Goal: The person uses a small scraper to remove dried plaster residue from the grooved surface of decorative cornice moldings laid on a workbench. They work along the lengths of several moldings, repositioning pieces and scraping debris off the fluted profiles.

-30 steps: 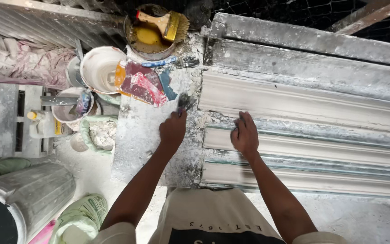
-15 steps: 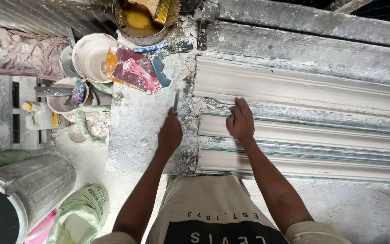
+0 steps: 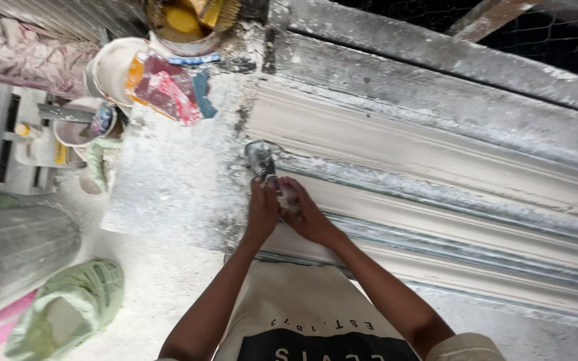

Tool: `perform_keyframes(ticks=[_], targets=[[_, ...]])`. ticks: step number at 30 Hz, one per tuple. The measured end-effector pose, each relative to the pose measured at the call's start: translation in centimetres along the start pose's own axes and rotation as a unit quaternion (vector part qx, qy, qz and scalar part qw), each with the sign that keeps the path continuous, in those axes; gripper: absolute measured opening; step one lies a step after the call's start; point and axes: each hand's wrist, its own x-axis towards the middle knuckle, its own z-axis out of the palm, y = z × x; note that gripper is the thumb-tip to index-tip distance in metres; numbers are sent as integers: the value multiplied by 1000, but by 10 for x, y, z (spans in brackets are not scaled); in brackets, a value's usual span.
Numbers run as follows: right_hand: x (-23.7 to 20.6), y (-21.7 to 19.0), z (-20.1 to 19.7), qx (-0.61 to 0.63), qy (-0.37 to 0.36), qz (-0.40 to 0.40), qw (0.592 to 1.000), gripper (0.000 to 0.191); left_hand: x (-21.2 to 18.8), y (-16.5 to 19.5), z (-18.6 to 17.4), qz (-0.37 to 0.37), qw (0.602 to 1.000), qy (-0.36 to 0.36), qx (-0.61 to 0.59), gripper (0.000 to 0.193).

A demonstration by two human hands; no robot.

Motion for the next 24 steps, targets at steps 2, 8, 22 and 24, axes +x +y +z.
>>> perform_keyframes(ticks=[2, 8, 22, 24], targets=[[-13, -11, -26, -38, 9, 76, 996, 83, -1, 6, 46, -52, 998, -4, 24, 27], [-49, -27, -149, -197, 49, 266, 942, 67, -4, 17, 136, 15, 987, -86, 133, 29], [-27, 26, -301, -307, 90, 275, 907, 52, 156, -1, 203, 132, 911, -52, 387, 27], [-7, 23, -313, -343, 37, 306, 887, 52, 155, -6, 204, 138, 908, -48, 394, 27]])
